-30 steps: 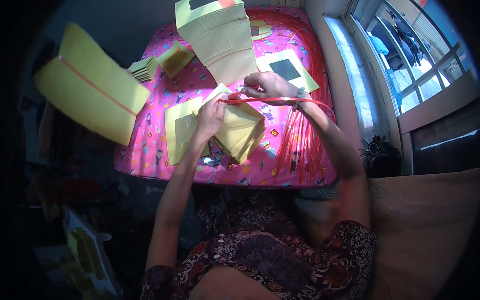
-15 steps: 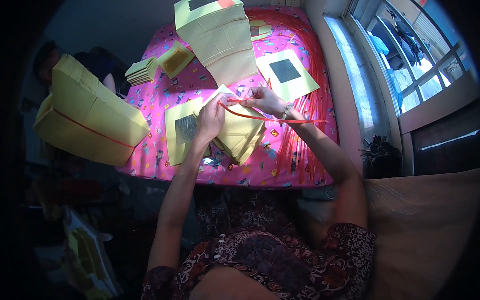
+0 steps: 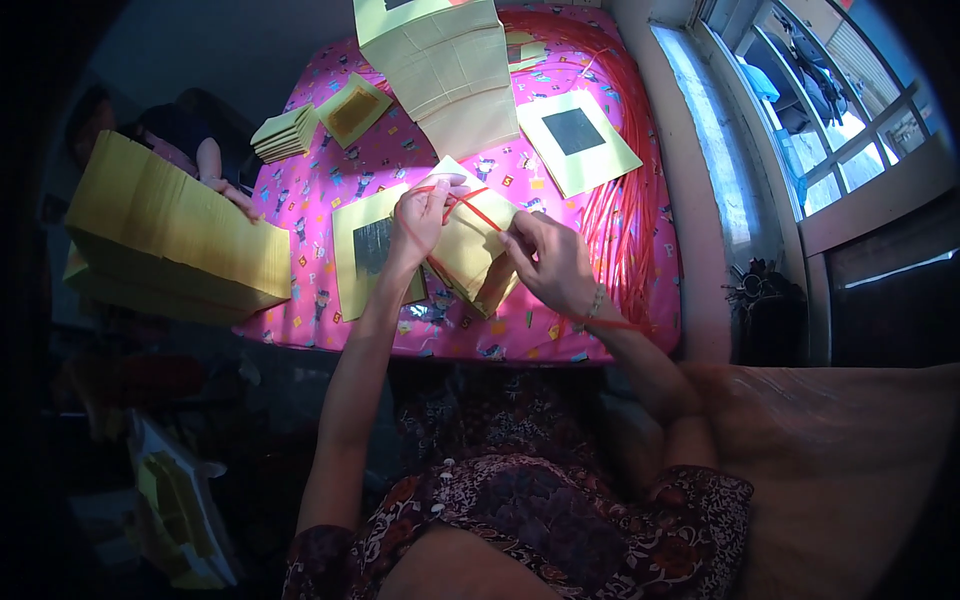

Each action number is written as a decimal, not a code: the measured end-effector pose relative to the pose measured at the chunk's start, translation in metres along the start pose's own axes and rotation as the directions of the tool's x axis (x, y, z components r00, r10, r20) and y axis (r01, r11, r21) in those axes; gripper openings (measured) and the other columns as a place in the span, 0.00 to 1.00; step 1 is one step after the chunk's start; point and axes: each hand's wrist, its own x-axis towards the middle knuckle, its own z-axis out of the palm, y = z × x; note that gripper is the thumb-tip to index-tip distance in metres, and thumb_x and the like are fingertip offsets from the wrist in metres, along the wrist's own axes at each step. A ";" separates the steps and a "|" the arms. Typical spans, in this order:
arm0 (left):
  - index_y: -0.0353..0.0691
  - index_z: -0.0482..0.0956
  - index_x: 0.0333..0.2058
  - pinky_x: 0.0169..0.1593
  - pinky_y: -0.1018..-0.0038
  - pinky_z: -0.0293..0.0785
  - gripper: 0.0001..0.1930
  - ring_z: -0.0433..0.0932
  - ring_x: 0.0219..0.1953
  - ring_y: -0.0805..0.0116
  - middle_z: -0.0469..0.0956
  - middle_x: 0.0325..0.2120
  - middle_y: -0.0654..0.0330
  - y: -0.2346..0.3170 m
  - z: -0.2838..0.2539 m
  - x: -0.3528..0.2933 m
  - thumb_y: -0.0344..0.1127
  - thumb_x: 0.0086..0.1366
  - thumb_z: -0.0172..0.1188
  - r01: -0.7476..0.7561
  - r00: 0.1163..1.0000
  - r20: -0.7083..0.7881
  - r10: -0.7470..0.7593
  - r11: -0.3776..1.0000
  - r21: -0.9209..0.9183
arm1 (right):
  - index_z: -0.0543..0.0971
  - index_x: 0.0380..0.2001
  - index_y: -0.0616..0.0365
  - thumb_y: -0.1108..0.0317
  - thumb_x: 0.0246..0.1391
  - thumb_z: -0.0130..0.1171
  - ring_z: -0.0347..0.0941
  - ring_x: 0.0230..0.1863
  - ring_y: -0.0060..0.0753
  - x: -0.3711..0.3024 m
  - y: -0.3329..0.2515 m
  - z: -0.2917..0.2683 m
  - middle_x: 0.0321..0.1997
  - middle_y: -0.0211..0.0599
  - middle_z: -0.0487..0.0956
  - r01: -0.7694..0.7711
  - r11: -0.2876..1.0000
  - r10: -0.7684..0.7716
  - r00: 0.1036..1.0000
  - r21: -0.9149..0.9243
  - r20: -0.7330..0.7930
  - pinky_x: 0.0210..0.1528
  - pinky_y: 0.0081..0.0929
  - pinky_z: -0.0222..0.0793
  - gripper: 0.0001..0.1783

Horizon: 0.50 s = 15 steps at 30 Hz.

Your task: Folding and tying stacks of yellow joss paper with red string.

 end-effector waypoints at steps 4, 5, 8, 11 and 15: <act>0.33 0.76 0.47 0.34 0.79 0.77 0.17 0.80 0.29 0.72 0.82 0.31 0.53 0.002 -0.003 0.001 0.37 0.73 0.42 0.032 0.994 -0.096 -0.050 0.982 -0.188 | 0.73 0.27 0.63 0.66 0.57 0.57 0.68 0.19 0.33 -0.029 0.010 0.022 0.20 0.42 0.71 -0.201 0.970 0.210 0.976 0.136 -0.057 0.23 0.31 0.63 0.11; 0.33 0.76 0.47 0.34 0.79 0.77 0.17 0.80 0.29 0.72 0.82 0.31 0.53 0.003 -0.003 0.001 0.37 0.73 0.42 0.020 0.995 -0.092 -0.038 0.983 -0.184 | 0.73 0.27 0.63 0.66 0.57 0.57 0.67 0.18 0.30 -0.035 0.014 0.030 0.20 0.42 0.69 -0.243 0.953 0.257 0.964 0.179 -0.059 0.23 0.30 0.62 0.11; 0.32 0.76 0.46 0.30 0.79 0.75 0.17 0.76 0.24 0.75 0.78 0.26 0.58 0.003 0.000 0.003 0.37 0.73 0.41 0.134 0.980 -0.121 -0.157 0.974 -0.186 | 0.73 0.27 0.62 0.66 0.61 0.55 0.64 0.21 0.18 -0.045 0.029 0.048 0.20 0.30 0.69 -0.270 0.865 0.305 0.952 0.423 -0.017 0.25 0.25 0.62 0.11; 0.33 0.77 0.48 0.32 0.80 0.76 0.17 0.76 0.24 0.76 0.78 0.27 0.58 0.001 0.003 0.003 0.38 0.73 0.43 0.149 0.974 -0.138 -0.179 0.967 -0.205 | 0.73 0.28 0.61 0.66 0.63 0.52 0.64 0.27 0.13 -0.056 0.038 0.051 0.24 0.23 0.71 -0.312 0.699 0.363 0.930 0.643 0.057 0.31 0.19 0.63 0.11; 0.33 0.78 0.46 0.31 0.81 0.76 0.17 0.75 0.24 0.76 0.77 0.27 0.59 -0.002 0.004 0.004 0.38 0.73 0.43 0.151 0.970 -0.156 -0.186 0.965 -0.213 | 0.73 0.29 0.60 0.65 0.65 0.50 0.64 0.35 0.11 -0.063 0.038 0.049 0.30 0.21 0.72 -0.396 0.621 0.404 0.901 0.676 0.157 0.41 0.14 0.61 0.12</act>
